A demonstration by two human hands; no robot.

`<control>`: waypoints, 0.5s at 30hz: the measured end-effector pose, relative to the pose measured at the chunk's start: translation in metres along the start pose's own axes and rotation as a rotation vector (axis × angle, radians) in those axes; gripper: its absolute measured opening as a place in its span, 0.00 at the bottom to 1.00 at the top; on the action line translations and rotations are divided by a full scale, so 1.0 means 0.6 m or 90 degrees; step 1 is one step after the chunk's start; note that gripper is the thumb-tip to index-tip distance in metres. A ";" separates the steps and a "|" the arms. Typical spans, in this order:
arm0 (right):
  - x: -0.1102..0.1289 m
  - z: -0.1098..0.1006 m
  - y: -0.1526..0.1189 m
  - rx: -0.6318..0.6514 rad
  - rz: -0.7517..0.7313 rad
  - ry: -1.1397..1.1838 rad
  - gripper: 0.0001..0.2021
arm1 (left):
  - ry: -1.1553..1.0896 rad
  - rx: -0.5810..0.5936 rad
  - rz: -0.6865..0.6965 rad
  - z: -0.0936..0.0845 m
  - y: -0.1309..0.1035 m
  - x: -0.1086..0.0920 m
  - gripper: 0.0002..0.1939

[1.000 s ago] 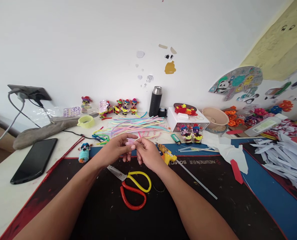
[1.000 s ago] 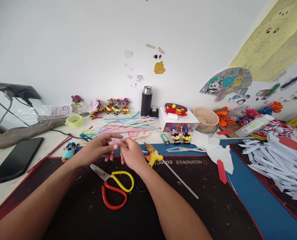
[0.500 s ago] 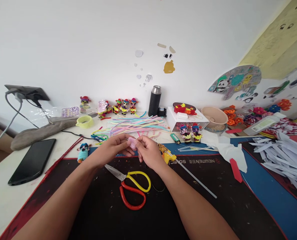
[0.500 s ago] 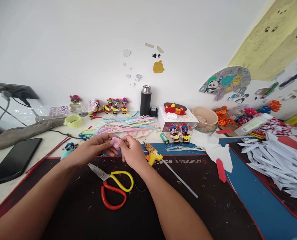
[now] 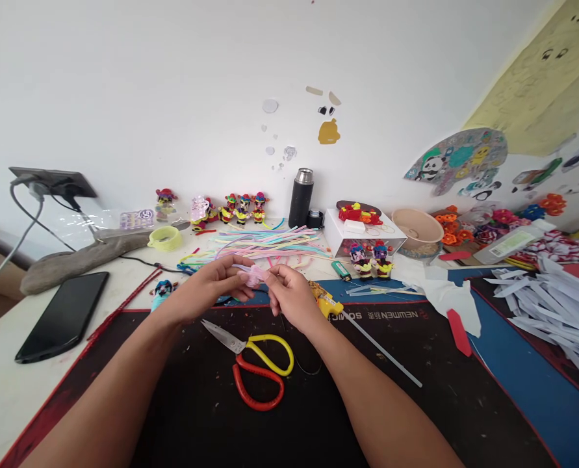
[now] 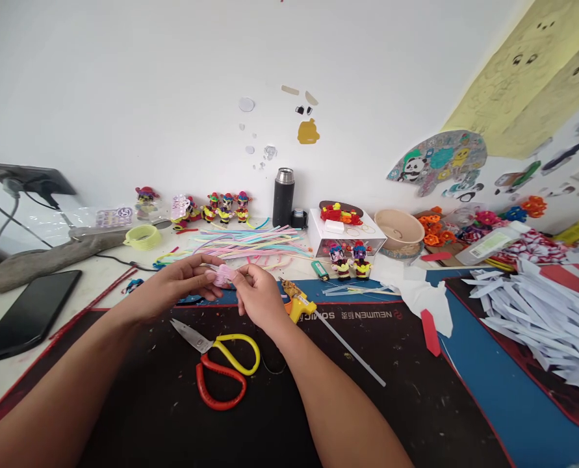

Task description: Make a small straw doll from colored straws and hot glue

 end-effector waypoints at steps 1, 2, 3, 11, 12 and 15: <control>0.001 -0.001 0.001 -0.006 0.003 0.000 0.18 | -0.006 -0.011 0.006 -0.005 0.000 0.000 0.27; 0.001 -0.002 0.001 -0.012 0.006 0.000 0.17 | -0.012 -0.028 0.015 -0.010 -0.001 0.000 0.27; 0.002 -0.003 0.001 -0.014 0.009 -0.001 0.17 | -0.017 -0.051 0.024 -0.015 0.000 0.000 0.27; -0.002 -0.002 0.000 0.024 0.013 -0.037 0.16 | 0.069 -0.083 0.029 -0.032 0.009 0.004 0.27; -0.002 -0.002 0.000 0.024 0.013 -0.039 0.16 | 0.088 -0.063 0.018 -0.029 0.009 0.005 0.27; -0.003 -0.002 0.000 0.026 0.010 -0.041 0.16 | 0.144 -0.005 -0.013 -0.017 0.008 0.007 0.24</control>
Point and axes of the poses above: each hand's wrist, its own y-axis towards the middle knuckle, its own z-axis out of the palm, x = y × z, the point moved 1 cm from there along y, towards the middle knuckle, and after that the axes turned 14 degrees about -z, right-handed, at the moved point
